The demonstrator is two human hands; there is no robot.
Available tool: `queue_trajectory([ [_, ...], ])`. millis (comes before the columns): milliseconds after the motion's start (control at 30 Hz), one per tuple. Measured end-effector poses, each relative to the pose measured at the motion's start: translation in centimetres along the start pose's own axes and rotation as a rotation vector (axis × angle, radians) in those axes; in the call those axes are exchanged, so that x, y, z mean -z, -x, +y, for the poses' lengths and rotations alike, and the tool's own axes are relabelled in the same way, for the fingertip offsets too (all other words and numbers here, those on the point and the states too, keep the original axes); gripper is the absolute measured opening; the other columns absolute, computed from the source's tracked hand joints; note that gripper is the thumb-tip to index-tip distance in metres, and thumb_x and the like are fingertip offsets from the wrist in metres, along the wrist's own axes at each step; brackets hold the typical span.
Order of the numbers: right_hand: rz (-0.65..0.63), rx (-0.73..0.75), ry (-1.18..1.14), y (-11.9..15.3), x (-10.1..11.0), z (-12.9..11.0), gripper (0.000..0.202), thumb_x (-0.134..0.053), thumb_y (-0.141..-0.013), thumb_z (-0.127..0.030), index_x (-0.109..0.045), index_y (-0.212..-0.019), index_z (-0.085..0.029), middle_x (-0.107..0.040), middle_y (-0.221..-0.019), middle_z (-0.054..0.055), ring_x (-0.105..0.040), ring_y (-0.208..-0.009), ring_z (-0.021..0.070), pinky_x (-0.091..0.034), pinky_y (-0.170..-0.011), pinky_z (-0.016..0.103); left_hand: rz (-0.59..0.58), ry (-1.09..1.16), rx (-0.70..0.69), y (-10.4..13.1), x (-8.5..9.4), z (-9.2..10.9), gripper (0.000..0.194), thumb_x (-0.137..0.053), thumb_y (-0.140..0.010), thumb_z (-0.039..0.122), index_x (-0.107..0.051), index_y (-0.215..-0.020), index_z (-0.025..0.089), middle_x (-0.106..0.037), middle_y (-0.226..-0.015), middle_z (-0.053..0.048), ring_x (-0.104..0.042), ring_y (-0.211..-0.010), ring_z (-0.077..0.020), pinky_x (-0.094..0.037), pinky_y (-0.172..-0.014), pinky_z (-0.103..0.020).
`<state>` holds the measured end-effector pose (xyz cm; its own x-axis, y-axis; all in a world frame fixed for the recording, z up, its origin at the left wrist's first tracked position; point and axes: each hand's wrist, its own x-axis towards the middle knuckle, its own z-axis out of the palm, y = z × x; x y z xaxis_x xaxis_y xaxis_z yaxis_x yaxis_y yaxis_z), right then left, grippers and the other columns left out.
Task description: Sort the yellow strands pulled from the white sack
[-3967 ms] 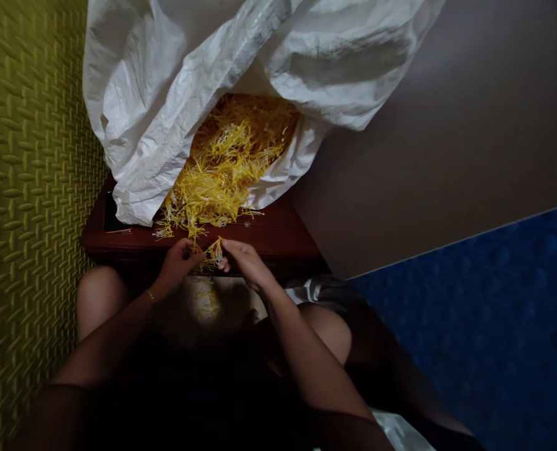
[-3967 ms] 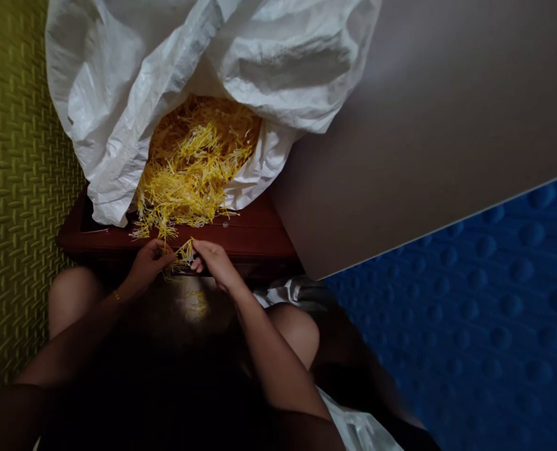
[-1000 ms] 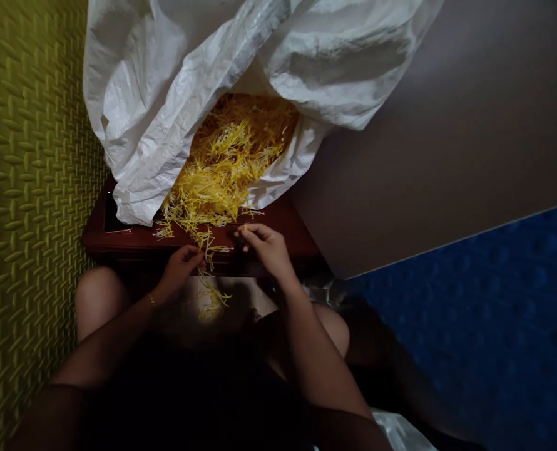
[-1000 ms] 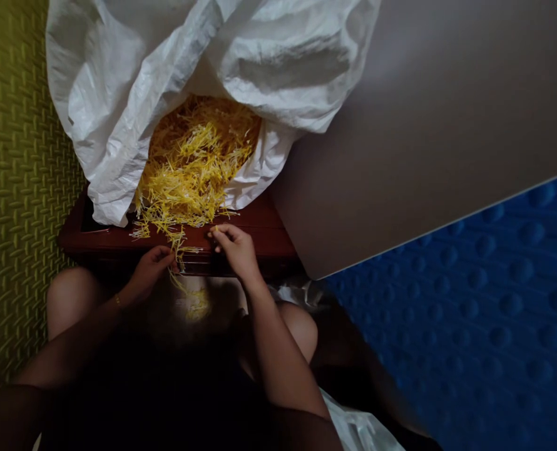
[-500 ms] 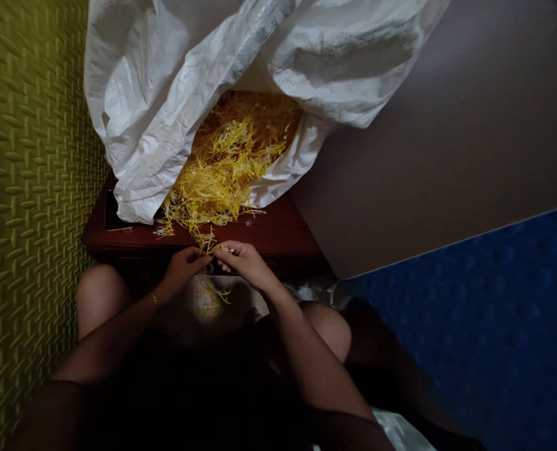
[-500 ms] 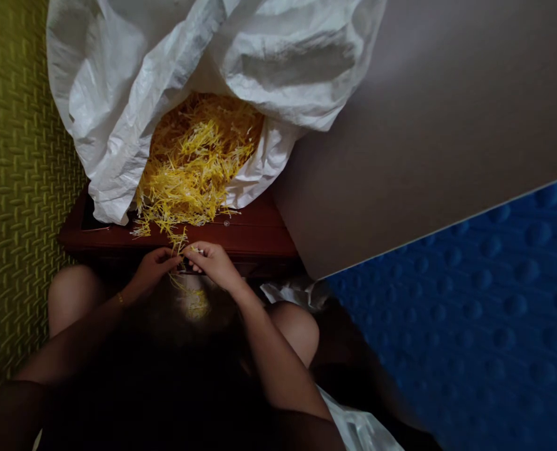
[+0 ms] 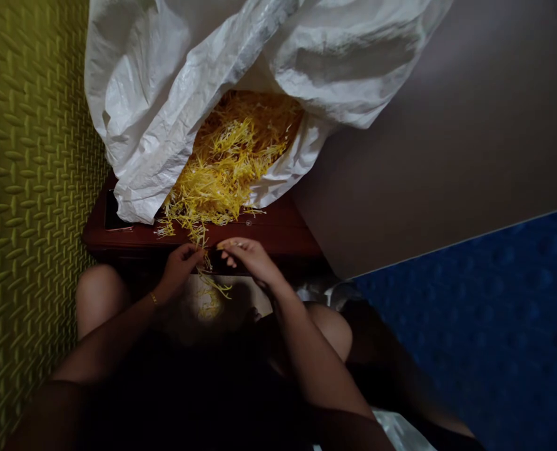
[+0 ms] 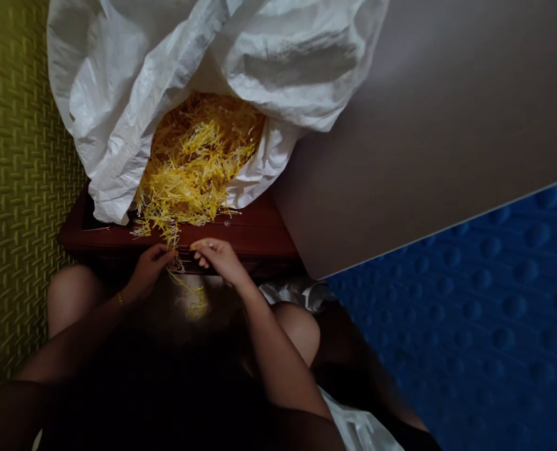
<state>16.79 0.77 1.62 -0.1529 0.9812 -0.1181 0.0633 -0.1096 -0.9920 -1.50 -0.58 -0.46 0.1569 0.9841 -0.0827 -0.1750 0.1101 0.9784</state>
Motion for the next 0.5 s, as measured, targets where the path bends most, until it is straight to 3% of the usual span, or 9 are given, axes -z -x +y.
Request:
queue_trajectory([
  [67,-0.155,-0.067,-0.022,0.8,-1.9,0.2,0.031,-0.064,-0.067,-0.043,-0.063,-0.078,-0.015,-0.059,-0.064,-0.001,-0.047,-0.050,0.0063,-0.035,-0.049,0.020,0.014,0.005,-0.004,-0.1,0.0,0.0,0.022,-0.064,-0.068,0.035,-0.058,-0.074,0.015,-0.056,-0.064,0.003,-0.050,-0.060,-0.0079,-0.038,-0.059,-0.020],
  [167,-0.238,-0.094,-0.049,1.5,-3.7,0.4,0.033,-0.061,-0.070,-0.048,-0.060,-0.070,-0.014,-0.056,-0.061,-0.002,-0.047,-0.051,0.0061,-0.034,-0.050,0.020,0.046,-0.008,-0.019,-0.2,0.0,0.1,0.021,-0.067,-0.064,0.032,-0.060,-0.073,0.014,-0.059,-0.068,0.002,-0.050,-0.064,-0.0085,-0.039,-0.062,-0.021],
  [333,-0.145,-0.024,-0.022,1.6,-4.3,1.0,0.034,-0.067,-0.064,-0.048,-0.054,-0.071,-0.017,-0.050,-0.060,-0.005,-0.040,-0.049,0.0064,-0.032,-0.048,0.020,0.044,-0.026,-0.008,-0.2,0.0,0.1,0.021,-0.068,-0.063,0.032,-0.063,-0.072,0.014,-0.061,-0.070,0.000,-0.052,-0.067,-0.0102,-0.040,-0.066,-0.023],
  [433,-0.104,0.101,0.128,1.2,-4.0,1.3,0.028,-0.059,-0.072,-0.045,-0.054,-0.069,-0.018,-0.051,-0.062,-0.003,-0.042,-0.053,0.0088,-0.034,-0.052,0.022,0.066,-0.031,-0.026,-0.1,-0.1,-0.1,0.018,-0.067,-0.064,0.030,-0.059,-0.067,0.014,-0.056,-0.063,0.003,-0.048,-0.061,-0.0083,-0.038,-0.062,-0.021],
  [500,-0.008,0.228,0.309,0.9,-3.3,1.2,0.023,-0.052,-0.078,-0.040,-0.054,-0.070,-0.018,-0.054,-0.066,-0.001,-0.047,-0.061,0.0117,-0.037,-0.060,0.024,0.062,-0.022,-0.033,0.0,-0.2,-0.2,0.019,-0.066,-0.065,0.030,-0.056,-0.064,0.014,-0.052,-0.060,0.004,-0.046,-0.058,-0.0072,-0.037,-0.060,-0.020],
])
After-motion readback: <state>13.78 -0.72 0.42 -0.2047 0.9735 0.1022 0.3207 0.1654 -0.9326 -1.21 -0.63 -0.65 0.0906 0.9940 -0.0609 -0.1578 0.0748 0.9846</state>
